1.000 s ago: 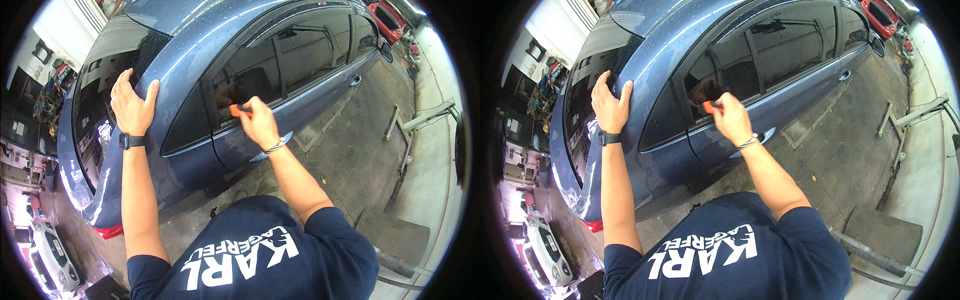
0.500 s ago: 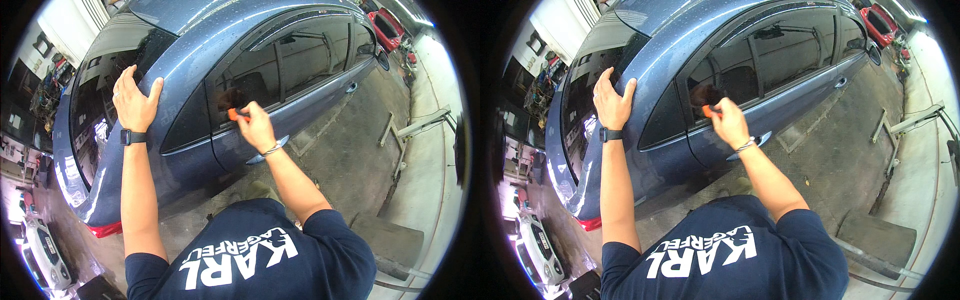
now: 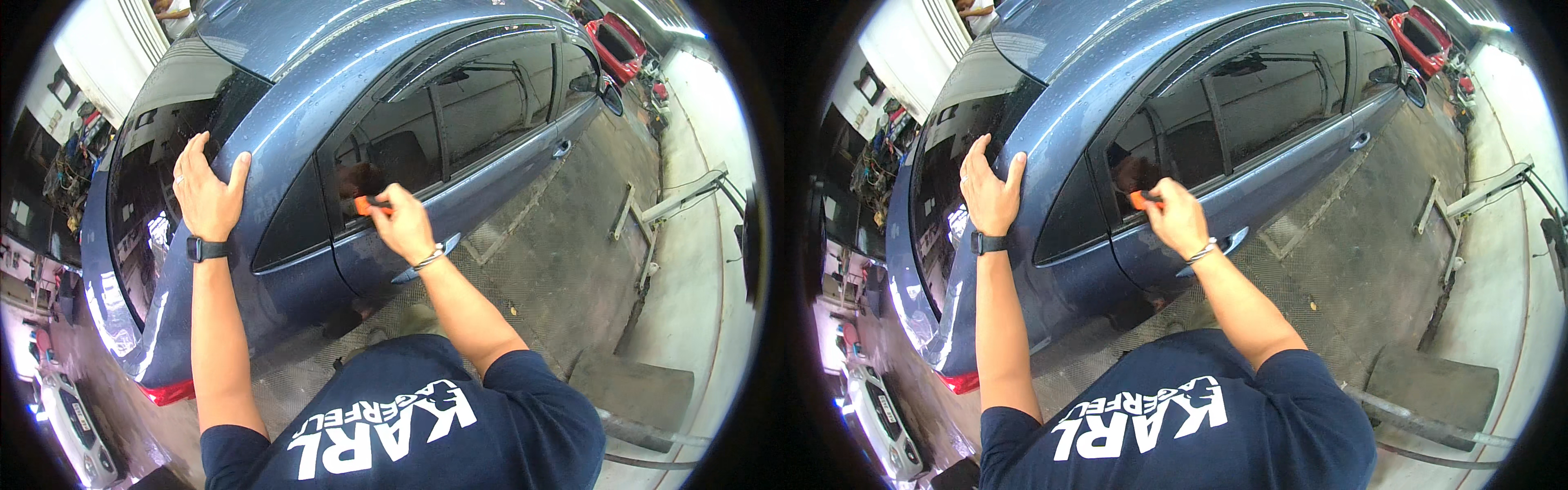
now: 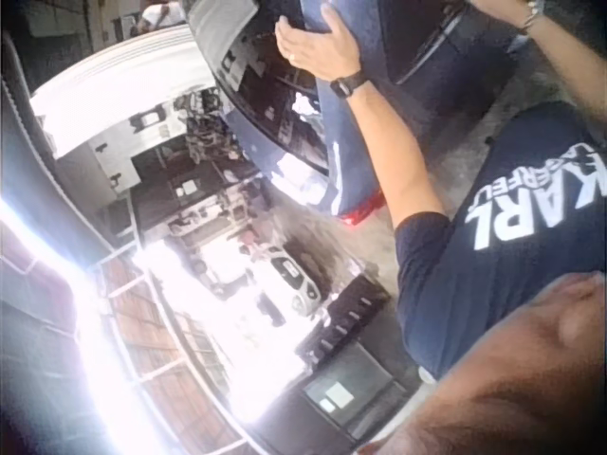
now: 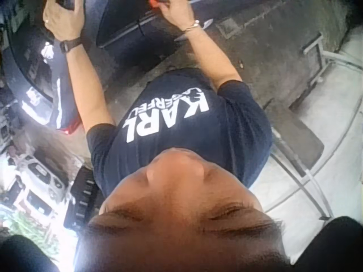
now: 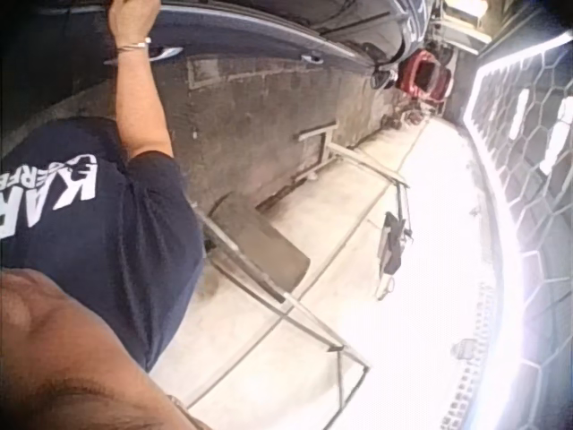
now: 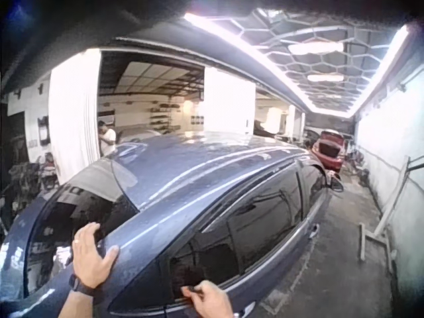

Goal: The person uses a small orange squeegee to smooth a tint film onto the rear windshield and side windows of a gray car. They work methodically from the rear window to the side windows, pressing the film against the glass to remove bubbles and ensure adhesion.

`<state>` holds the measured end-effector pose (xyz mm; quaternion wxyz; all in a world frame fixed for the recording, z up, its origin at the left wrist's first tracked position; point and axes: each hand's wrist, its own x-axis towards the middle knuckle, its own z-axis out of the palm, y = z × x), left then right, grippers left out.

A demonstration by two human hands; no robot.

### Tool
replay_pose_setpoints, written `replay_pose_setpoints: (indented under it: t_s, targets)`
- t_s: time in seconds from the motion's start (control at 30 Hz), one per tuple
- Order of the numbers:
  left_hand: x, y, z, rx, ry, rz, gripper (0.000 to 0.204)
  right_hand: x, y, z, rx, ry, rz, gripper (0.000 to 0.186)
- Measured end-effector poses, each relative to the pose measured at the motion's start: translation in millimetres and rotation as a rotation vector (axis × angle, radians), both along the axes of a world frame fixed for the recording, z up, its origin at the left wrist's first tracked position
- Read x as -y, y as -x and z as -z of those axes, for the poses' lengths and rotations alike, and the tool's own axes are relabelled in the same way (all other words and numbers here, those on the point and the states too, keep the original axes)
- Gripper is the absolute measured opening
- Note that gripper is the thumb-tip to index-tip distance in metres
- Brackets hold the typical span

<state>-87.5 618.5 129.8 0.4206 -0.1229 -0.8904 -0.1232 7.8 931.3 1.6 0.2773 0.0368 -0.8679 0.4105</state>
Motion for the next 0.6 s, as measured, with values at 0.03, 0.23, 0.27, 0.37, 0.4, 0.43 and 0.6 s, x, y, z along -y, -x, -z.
replay_pose_setpoints:
  t_s: [0.03, 0.23, 0.27, 0.37, 0.4, 0.43, 0.6]
  targets:
    - [-0.4, -0.8, -0.6, 0.009, 0.001, 0.001, 0.070, -10.5, 1.0, -0.9, -0.013, -0.020, 0.031, 0.021]
    - [-5.7, -1.0, -4.5, 0.041, -0.019, -0.010, 0.070, -45.7, 6.5, 12.5, 0.036, 0.082, 0.118, 0.025]
    - [-6.7, 0.2, -5.4, 0.041, -0.020, -0.007, 0.073, -32.9, 7.4, 11.7, 0.003, 0.061, 0.054, 0.024]
    - [-5.3, -0.6, -0.1, 0.033, -0.006, -0.032, 0.073, -13.6, 2.4, 3.5, -0.020, -0.031, -0.060, 0.020]
    - [-5.5, -1.3, -1.1, 0.040, -0.002, -0.025, 0.070, -22.9, 6.4, 8.0, -0.059, -0.035, -0.033, 0.024]
    - [-4.0, -1.2, -1.5, 0.036, 0.006, -0.022, 0.071, -36.2, 7.6, 5.5, -0.059, -0.066, 0.006, 0.023]
    - [-6.0, -0.1, -2.9, 0.034, -0.003, -0.026, 0.072, -58.8, 10.6, 18.9, -0.010, 0.012, 0.039, 0.025]
